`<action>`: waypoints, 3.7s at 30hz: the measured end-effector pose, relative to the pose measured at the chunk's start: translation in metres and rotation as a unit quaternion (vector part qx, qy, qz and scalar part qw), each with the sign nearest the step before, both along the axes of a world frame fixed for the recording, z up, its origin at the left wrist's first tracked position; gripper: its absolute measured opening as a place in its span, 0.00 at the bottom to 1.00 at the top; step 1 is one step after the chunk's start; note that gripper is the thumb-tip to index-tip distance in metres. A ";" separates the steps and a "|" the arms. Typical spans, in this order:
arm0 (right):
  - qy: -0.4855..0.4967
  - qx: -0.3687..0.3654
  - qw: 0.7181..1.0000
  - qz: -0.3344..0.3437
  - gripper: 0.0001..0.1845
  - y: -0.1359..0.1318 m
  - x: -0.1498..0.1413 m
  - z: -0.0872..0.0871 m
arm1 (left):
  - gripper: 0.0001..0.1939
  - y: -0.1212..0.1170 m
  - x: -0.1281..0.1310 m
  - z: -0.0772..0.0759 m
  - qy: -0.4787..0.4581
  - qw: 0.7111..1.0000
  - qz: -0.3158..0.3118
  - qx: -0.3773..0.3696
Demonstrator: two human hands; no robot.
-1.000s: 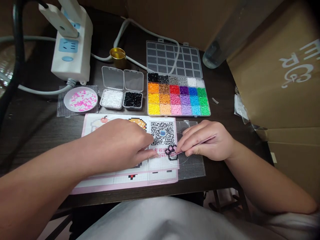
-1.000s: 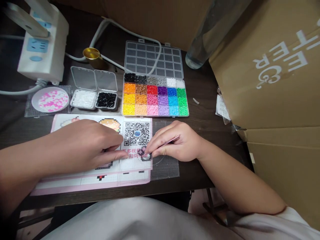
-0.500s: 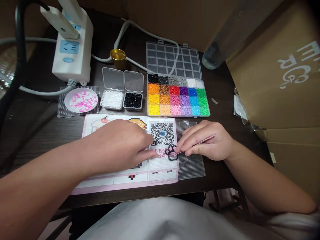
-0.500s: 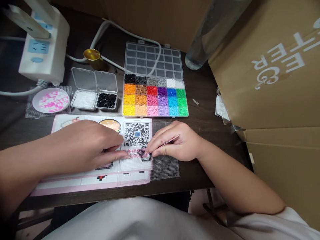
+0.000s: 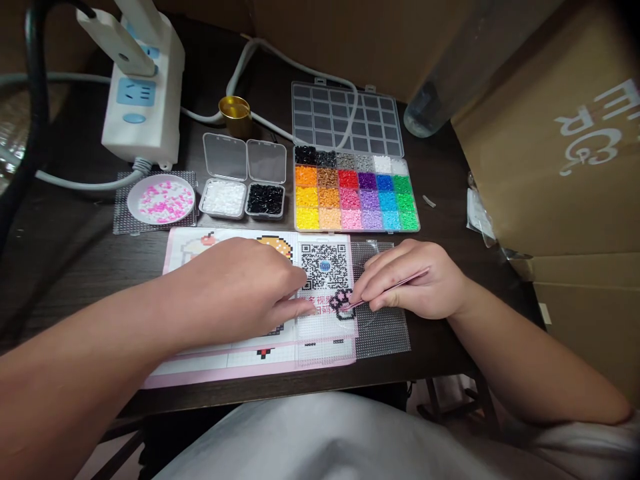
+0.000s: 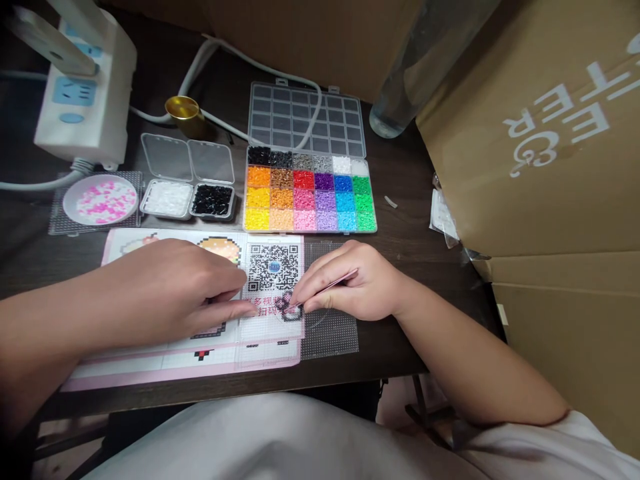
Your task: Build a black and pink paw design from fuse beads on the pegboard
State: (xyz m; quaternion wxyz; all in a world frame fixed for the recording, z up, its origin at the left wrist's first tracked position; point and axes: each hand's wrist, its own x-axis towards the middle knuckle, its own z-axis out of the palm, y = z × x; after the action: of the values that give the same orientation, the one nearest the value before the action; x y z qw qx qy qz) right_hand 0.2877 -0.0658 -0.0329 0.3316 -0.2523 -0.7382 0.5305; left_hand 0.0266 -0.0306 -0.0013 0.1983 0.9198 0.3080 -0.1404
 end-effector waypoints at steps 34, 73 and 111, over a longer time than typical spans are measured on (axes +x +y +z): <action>-0.092 0.035 0.905 -0.415 0.07 0.018 0.006 -0.001 | 0.19 -0.004 -0.009 -0.003 -0.056 0.998 0.010 0.004; 0.034 -0.027 0.999 -0.023 0.08 -0.001 0.002 0.006 | 0.23 -0.001 0.000 -0.005 0.029 0.999 0.017 -0.035; -0.001 -0.016 1.000 -0.022 0.07 0.001 0.001 0.003 | 0.25 -0.001 -0.004 -0.007 -0.017 1.000 0.012 -0.006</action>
State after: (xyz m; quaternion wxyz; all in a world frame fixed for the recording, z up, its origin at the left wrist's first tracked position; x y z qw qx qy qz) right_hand 0.2887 -0.0650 -0.0303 0.3384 -0.2741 -0.7245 0.5343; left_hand 0.0230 -0.0316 -0.0086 0.2104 0.9172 0.3145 -0.1246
